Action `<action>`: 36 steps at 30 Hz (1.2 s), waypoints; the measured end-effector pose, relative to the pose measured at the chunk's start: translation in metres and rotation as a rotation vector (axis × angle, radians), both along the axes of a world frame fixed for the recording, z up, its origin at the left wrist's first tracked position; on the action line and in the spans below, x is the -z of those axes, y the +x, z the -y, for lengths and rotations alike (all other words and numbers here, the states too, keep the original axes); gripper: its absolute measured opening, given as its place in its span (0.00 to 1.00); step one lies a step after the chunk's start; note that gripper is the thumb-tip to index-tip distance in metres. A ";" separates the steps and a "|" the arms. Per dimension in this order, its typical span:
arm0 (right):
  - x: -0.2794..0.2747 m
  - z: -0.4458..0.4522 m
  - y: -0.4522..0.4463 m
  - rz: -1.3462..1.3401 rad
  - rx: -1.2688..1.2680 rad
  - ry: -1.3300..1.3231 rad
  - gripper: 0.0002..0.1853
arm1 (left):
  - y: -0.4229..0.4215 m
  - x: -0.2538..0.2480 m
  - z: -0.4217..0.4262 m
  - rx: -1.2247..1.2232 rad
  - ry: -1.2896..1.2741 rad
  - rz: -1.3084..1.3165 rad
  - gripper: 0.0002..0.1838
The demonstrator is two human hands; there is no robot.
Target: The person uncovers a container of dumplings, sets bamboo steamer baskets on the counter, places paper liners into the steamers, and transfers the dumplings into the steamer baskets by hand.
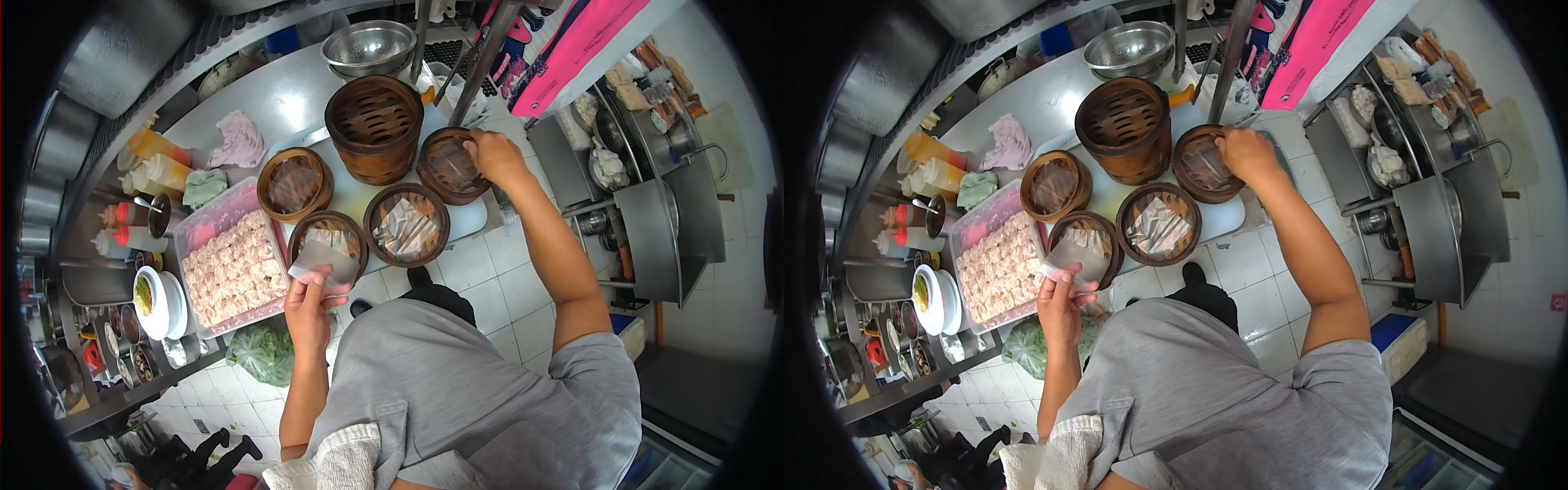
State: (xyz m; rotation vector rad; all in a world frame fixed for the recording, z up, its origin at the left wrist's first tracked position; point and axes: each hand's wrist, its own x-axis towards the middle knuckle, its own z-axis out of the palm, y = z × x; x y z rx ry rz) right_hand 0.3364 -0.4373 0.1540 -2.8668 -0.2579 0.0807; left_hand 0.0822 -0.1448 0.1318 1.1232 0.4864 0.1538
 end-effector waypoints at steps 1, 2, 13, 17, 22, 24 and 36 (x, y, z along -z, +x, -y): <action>-0.005 0.003 -0.001 -0.001 -0.002 0.001 0.17 | 0.000 -0.001 0.000 -0.002 0.001 -0.001 0.12; -0.010 0.006 -0.002 0.070 0.018 0.061 0.17 | 0.000 -0.004 0.001 -0.005 0.001 -0.008 0.10; -0.038 0.019 -0.030 -0.007 0.083 0.507 0.17 | 0.001 -0.007 0.003 0.025 0.025 0.013 0.08; -0.021 0.003 -0.057 -0.247 0.012 0.850 0.15 | -0.004 -0.004 0.004 0.018 0.056 0.007 0.07; -0.010 -0.047 -0.101 -0.678 -0.220 0.879 0.15 | -0.004 -0.006 0.010 0.061 0.071 0.006 0.07; -0.007 -0.060 -0.107 -0.532 -0.332 0.846 0.15 | -0.005 -0.008 0.011 0.059 0.082 0.004 0.08; 0.025 -0.114 -0.174 -0.855 -0.491 0.808 0.22 | -0.035 -0.006 0.011 0.061 0.039 -0.026 0.07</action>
